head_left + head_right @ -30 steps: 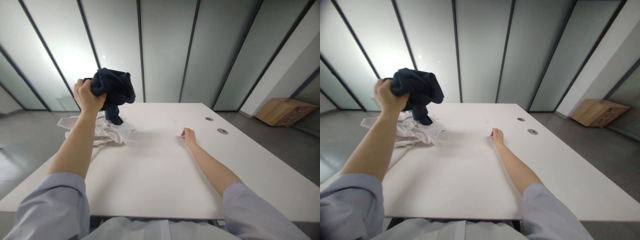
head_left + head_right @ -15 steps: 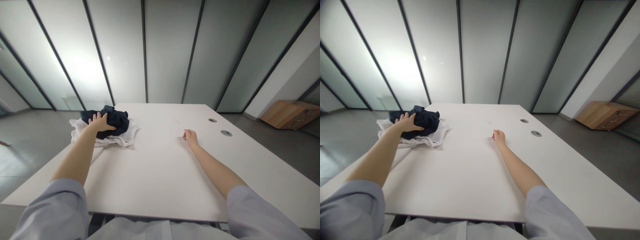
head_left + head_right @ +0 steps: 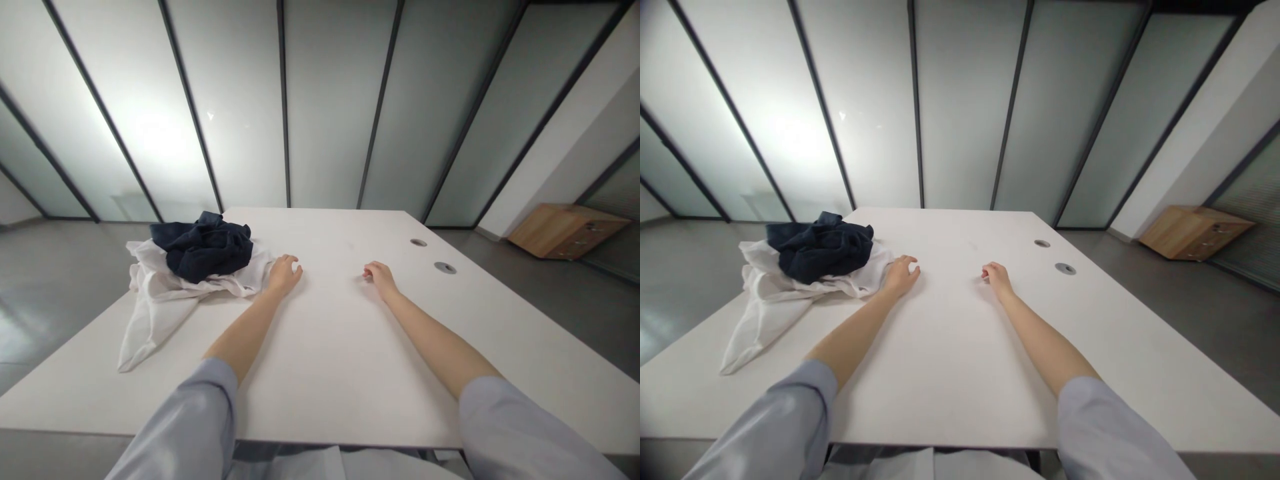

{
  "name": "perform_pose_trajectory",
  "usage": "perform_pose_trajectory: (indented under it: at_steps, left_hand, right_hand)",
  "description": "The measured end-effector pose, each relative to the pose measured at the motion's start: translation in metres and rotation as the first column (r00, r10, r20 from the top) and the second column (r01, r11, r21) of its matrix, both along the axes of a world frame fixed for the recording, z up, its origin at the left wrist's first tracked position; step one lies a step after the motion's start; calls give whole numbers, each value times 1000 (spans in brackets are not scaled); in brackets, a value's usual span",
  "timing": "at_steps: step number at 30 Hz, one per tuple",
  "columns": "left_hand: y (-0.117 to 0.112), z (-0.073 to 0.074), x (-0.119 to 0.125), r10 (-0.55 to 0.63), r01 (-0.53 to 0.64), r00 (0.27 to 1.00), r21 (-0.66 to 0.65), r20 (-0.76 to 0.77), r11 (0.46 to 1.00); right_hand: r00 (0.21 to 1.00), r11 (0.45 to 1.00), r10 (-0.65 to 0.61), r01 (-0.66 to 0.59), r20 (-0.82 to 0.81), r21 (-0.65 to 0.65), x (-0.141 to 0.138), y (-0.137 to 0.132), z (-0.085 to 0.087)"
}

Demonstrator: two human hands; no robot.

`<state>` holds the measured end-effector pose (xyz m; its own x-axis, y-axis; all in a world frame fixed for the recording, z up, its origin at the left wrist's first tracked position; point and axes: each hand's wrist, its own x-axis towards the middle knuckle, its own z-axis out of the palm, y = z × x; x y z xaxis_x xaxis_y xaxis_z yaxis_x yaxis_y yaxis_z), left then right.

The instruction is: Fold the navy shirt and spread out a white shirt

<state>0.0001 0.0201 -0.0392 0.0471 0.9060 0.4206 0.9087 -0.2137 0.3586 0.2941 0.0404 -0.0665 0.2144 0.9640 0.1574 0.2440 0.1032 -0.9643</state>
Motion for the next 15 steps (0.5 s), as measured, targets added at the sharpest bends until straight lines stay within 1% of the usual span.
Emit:
perform_pose_trajectory:
  at_steps: [2, 4, 6, 8, 9, 11, 13, 15]
  left_hand:
    - [0, -9, -1, -15, 15, 999, -19, -38, 1000]
    - [-4, -10, -3, -53, 51, 997, -22, -61, 998]
    - [-8, -9, -4, -82, 80, 993, -18, -79, 997]
    - [-11, -8, -3, -85, 83, 990, -29, -111, 996]
    - [-11, -9, -2, -82, 78, 988, -40, -133, 996]
    - [-11, -11, 0, -84, 72, 979, -71, -187, 995]
    - [-11, -13, 1, -96, 71, 965, -110, -246, 991]
    - [-11, -15, 2, -114, 66, 949, -166, -295, 984]
  right_hand:
    - [994, 997, -49, 43, 98, 59, 0, -1, -1]
    - [957, 987, -105, 68, 269, 145, 1, -3, -2]
    - [868, 973, -150, 46, 474, 225, 0, -6, -1]
    - [744, 972, -150, -10, 651, 235, -1, -9, 0]
    - [682, 977, -121, -46, 722, 208, -2, -10, 0]
    - [563, 989, -33, -98, 826, 106, -5, -12, 0]
    - [456, 994, 67, -108, 888, -20, -7, -13, 0]
    - [377, 988, 152, -83, 914, -130, -9, -14, -1]
